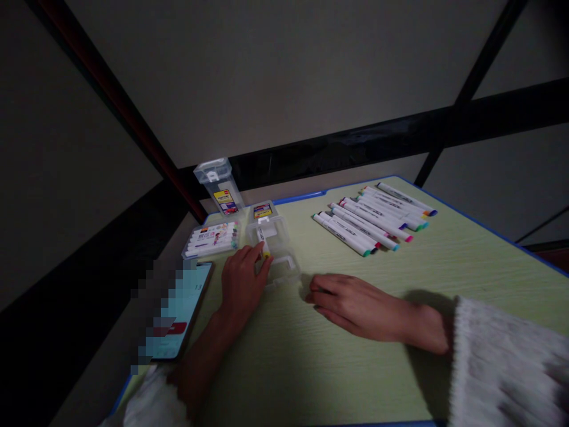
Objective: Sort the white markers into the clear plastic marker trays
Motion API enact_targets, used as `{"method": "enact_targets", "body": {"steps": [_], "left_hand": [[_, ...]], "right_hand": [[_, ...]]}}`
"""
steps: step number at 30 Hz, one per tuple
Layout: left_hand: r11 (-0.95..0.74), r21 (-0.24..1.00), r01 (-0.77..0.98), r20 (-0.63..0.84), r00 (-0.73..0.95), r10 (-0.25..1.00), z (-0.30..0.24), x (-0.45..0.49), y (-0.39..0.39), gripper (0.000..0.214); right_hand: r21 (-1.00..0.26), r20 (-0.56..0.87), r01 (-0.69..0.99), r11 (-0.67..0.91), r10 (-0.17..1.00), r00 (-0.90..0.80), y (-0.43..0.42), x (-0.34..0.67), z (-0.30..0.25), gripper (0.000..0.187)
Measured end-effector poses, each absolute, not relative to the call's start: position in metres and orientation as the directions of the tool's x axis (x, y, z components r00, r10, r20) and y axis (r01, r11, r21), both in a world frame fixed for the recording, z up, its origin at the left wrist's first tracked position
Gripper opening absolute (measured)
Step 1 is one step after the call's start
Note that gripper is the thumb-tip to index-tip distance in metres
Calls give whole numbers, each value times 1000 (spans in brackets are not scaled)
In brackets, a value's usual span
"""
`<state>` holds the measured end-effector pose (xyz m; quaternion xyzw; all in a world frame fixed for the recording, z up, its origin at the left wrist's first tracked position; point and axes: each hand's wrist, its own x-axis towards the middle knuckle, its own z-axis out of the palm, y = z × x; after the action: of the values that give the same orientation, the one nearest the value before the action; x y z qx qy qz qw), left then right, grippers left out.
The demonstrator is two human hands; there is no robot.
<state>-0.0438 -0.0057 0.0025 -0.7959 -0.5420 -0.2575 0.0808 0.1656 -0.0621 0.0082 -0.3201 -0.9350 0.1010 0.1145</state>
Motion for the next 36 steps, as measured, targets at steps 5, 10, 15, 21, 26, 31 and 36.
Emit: {"method": "enact_targets", "body": {"steps": [5, 10, 15, 21, 26, 31, 36], "left_hand": [[-395, 190, 899, 498, 259, 828, 3, -43, -5, 29], [-399, 216, 891, 491, 255, 833, 1, -43, -4, 29], [-407, 218, 887, 494, 260, 830, 0, -44, -4, 30], [-417, 223, 881, 503, 263, 824, 0, -44, -3, 29], [-401, 242, 884, 505, 238, 830, 1, -43, -3, 28], [-384, 267, 884, 502, 213, 838, 2, -43, -4, 27], [-397, 292, 870, 501, 214, 838, 1, -44, -4, 27]], "right_hand": [[-266, 157, 573, 776, 621, -768, -62, 165, 8, 21], [-270, 186, 567, 778, 620, -762, -62, 166, 7, 21], [-280, 194, 552, 785, 610, -769, -61, 166, 6, 22], [-265, 181, 561, 785, 612, -770, -61, 166, 7, 21], [-252, 183, 567, 784, 614, -768, -62, 166, 7, 22], [-248, 184, 568, 785, 614, -768, -62, 166, 7, 21], [-262, 178, 568, 780, 617, -766, -62, 166, 7, 22]]}}
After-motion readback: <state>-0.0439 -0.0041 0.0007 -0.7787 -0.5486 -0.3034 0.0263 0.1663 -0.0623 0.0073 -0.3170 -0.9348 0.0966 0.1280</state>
